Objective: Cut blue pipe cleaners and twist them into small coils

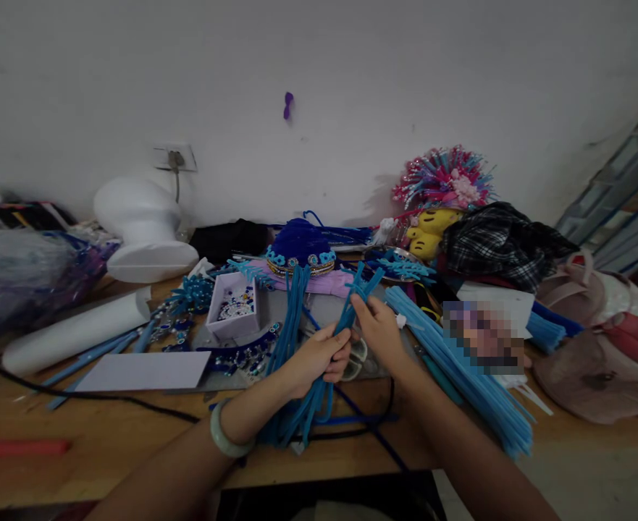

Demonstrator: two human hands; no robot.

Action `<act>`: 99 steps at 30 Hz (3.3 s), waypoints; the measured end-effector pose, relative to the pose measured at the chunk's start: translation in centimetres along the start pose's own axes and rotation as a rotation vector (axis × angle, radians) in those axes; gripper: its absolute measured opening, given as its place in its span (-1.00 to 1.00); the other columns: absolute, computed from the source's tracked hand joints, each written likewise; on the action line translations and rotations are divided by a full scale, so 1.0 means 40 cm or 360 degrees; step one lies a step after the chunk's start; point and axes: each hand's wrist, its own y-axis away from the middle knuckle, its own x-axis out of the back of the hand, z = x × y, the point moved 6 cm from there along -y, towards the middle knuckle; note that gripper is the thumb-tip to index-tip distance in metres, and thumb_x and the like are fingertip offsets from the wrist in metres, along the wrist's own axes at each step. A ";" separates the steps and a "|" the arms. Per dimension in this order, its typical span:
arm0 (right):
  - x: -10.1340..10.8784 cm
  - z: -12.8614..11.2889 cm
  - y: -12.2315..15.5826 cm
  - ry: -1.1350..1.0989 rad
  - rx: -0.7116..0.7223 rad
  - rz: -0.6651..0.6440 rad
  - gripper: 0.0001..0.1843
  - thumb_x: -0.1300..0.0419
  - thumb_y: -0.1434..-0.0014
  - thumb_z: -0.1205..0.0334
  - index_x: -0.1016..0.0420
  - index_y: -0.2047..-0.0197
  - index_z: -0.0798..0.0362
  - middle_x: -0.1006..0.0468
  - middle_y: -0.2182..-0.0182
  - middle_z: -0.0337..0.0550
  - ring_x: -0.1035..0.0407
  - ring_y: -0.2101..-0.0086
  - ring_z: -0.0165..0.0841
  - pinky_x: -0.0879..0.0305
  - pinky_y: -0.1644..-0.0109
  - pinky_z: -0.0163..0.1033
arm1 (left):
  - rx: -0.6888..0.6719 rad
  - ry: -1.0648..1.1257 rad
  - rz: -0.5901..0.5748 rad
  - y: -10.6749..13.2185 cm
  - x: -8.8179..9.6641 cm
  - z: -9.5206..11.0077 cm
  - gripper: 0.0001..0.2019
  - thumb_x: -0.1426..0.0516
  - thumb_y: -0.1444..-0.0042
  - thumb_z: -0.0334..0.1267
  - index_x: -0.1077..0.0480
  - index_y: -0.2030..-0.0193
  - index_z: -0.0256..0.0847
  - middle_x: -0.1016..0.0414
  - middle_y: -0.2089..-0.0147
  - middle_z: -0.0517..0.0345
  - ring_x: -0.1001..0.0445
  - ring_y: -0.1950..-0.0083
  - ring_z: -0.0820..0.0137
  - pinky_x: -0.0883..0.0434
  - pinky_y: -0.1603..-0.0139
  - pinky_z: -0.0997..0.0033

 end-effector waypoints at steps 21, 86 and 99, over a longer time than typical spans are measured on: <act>0.021 0.074 -0.022 -0.0842 -0.0747 -0.0059 -0.68 -0.16 0.11 0.08 -0.26 0.71 0.10 -0.28 0.80 -0.30 -0.09 0.78 -0.55 0.04 0.74 -0.41 | -0.0070 -0.0550 0.0247 -0.021 0.028 -0.025 -0.77 0.01 -0.02 -0.08 -0.16 0.30 -0.21 0.02 0.67 0.45 0.10 0.73 0.67 0.10 0.74 0.65; -0.022 0.069 -0.009 -0.1516 -0.0635 0.0081 -0.70 -0.33 0.31 0.27 -0.47 0.39 0.04 -0.41 0.60 -0.36 -0.22 0.60 -0.57 -0.17 0.48 -0.39 | -0.0244 0.0076 0.0172 -0.044 0.049 -0.001 -0.69 -0.12 0.10 -0.06 -0.10 0.50 -0.21 0.00 0.74 0.46 0.01 0.78 0.67 -0.05 0.78 0.65; -0.034 0.078 -0.014 -0.1662 -0.0777 -0.0114 -0.78 -0.32 0.28 0.39 -0.42 0.47 0.09 -0.34 0.66 -0.41 -0.24 0.62 -0.62 -0.23 0.52 -0.50 | -0.0190 -0.0222 0.0099 -0.024 0.030 0.020 -0.71 -0.09 0.05 -0.06 -0.20 0.52 -0.27 -0.14 0.78 0.36 -0.04 0.83 0.65 0.02 0.82 0.64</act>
